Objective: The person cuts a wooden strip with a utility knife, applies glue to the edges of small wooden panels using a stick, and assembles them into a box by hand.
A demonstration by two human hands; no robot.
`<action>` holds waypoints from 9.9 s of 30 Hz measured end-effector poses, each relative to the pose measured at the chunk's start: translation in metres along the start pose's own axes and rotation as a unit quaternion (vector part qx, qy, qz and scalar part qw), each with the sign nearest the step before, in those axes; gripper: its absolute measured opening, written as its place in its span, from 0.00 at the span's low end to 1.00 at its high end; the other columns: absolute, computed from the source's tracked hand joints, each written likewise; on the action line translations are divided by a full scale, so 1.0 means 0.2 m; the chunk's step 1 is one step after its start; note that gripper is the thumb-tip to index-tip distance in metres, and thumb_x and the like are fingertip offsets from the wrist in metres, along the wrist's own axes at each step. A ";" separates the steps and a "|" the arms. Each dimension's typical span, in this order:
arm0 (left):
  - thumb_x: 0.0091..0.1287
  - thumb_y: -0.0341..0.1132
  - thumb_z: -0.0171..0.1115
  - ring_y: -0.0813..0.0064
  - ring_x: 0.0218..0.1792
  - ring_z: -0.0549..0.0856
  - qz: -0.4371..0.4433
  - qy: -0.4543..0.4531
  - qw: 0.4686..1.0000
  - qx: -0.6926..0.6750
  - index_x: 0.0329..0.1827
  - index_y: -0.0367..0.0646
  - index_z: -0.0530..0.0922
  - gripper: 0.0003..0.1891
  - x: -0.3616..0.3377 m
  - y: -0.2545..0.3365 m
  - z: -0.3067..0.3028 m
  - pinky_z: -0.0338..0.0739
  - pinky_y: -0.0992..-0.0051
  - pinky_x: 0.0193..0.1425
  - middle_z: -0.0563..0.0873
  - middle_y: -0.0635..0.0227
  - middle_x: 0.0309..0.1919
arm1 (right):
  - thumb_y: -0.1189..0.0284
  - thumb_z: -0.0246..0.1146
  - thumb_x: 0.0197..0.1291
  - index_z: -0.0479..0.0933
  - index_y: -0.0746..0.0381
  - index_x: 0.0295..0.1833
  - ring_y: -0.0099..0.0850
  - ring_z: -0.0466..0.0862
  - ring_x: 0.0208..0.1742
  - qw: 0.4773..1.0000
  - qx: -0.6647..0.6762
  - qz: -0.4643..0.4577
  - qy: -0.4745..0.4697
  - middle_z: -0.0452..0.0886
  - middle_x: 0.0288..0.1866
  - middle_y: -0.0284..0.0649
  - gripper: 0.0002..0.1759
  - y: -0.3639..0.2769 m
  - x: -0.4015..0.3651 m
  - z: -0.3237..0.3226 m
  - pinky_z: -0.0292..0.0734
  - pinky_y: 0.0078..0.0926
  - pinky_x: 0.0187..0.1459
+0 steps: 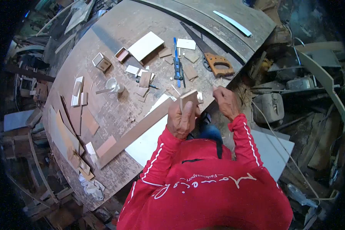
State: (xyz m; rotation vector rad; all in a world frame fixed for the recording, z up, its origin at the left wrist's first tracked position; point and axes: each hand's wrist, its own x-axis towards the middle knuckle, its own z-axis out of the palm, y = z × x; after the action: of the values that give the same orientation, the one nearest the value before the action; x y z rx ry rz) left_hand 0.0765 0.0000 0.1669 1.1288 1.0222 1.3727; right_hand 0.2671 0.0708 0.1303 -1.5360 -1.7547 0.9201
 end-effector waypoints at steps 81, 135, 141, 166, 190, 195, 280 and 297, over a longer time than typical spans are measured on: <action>0.60 0.27 0.71 0.78 0.47 0.83 -0.177 -0.012 0.984 0.004 0.55 0.38 0.77 0.20 -0.06 -0.21 -0.35 0.80 0.73 0.47 0.84 0.65 0.46 | 0.68 0.71 0.58 0.82 0.67 0.37 0.21 0.80 0.33 0.941 0.315 0.117 0.026 0.83 0.30 0.34 0.12 -0.10 -0.14 0.06 0.75 0.21 0.38; 0.75 0.34 0.55 0.80 0.32 0.82 -0.039 -0.001 0.997 0.059 0.56 0.38 0.74 0.12 -0.04 -0.10 0.00 0.79 0.78 0.35 0.83 0.67 0.35 | 0.57 0.55 0.70 0.74 0.63 0.35 0.52 0.81 0.32 0.994 -0.078 -0.079 0.022 0.77 0.29 0.51 0.20 -0.26 -0.17 -0.04 0.74 0.45 0.36; 0.76 0.36 0.54 0.77 0.32 0.83 -0.112 -0.030 0.990 -0.084 0.56 0.36 0.73 0.13 -0.01 -0.10 -0.01 0.79 0.77 0.35 0.84 0.64 0.36 | 0.57 0.58 0.69 0.74 0.63 0.33 0.51 0.81 0.31 0.996 0.012 -0.086 -0.015 0.76 0.27 0.50 0.20 -0.30 -0.17 -0.06 0.73 0.43 0.35; 0.79 0.47 0.48 0.76 0.27 0.83 -0.080 0.068 0.994 -0.039 0.52 0.38 0.74 0.19 -0.05 0.02 0.03 0.80 0.76 0.31 0.84 0.62 0.32 | 0.57 0.60 0.67 0.78 0.63 0.35 0.48 0.81 0.29 0.984 -0.158 0.042 0.071 0.76 0.24 0.50 0.19 0.07 -0.05 -0.14 0.74 0.38 0.33; 0.80 0.47 0.45 0.73 0.25 0.84 -0.151 0.026 0.985 -0.082 0.56 0.37 0.74 0.21 -0.02 -0.05 -0.04 0.81 0.75 0.31 0.85 0.58 0.33 | 0.56 0.59 0.67 0.80 0.62 0.37 0.49 0.82 0.34 0.992 -0.115 -0.042 -0.018 0.81 0.33 0.49 0.19 -0.22 -0.04 -0.07 0.78 0.43 0.37; 0.81 0.46 0.44 0.77 0.26 0.81 -0.082 -0.005 0.993 -0.079 0.57 0.37 0.73 0.20 0.01 -0.15 -0.06 0.78 0.77 0.31 0.83 0.64 0.33 | 0.55 0.60 0.66 0.80 0.61 0.35 0.45 0.83 0.34 0.982 -0.078 -0.166 -0.038 0.81 0.31 0.45 0.19 -0.38 -0.09 0.01 0.78 0.40 0.37; 0.72 0.22 0.50 0.63 0.35 0.87 -0.053 0.162 0.975 -0.145 0.73 0.44 0.51 0.29 0.17 -0.12 -0.07 0.86 0.66 0.41 0.81 0.54 0.45 | 0.61 0.53 0.71 0.79 0.66 0.51 0.32 0.78 0.31 0.949 0.234 0.128 -0.167 0.77 0.28 0.42 0.19 0.26 0.24 0.31 0.75 0.32 0.36; 0.72 0.30 0.56 0.67 0.30 0.86 0.030 0.215 0.945 0.243 0.63 0.35 0.66 0.19 0.32 -0.26 0.11 0.81 0.69 0.35 0.82 0.56 0.40 | 0.54 0.54 0.70 0.79 0.62 0.43 0.54 0.84 0.38 0.973 -0.099 -0.141 -0.156 0.83 0.34 0.53 0.21 0.03 0.46 0.04 0.77 0.48 0.42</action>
State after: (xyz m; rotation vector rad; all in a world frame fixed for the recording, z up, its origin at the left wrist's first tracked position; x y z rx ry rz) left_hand 0.1063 0.0680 0.1261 1.2420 1.7253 1.4958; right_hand 0.2527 0.1625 0.1220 -1.2612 -2.2797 0.8990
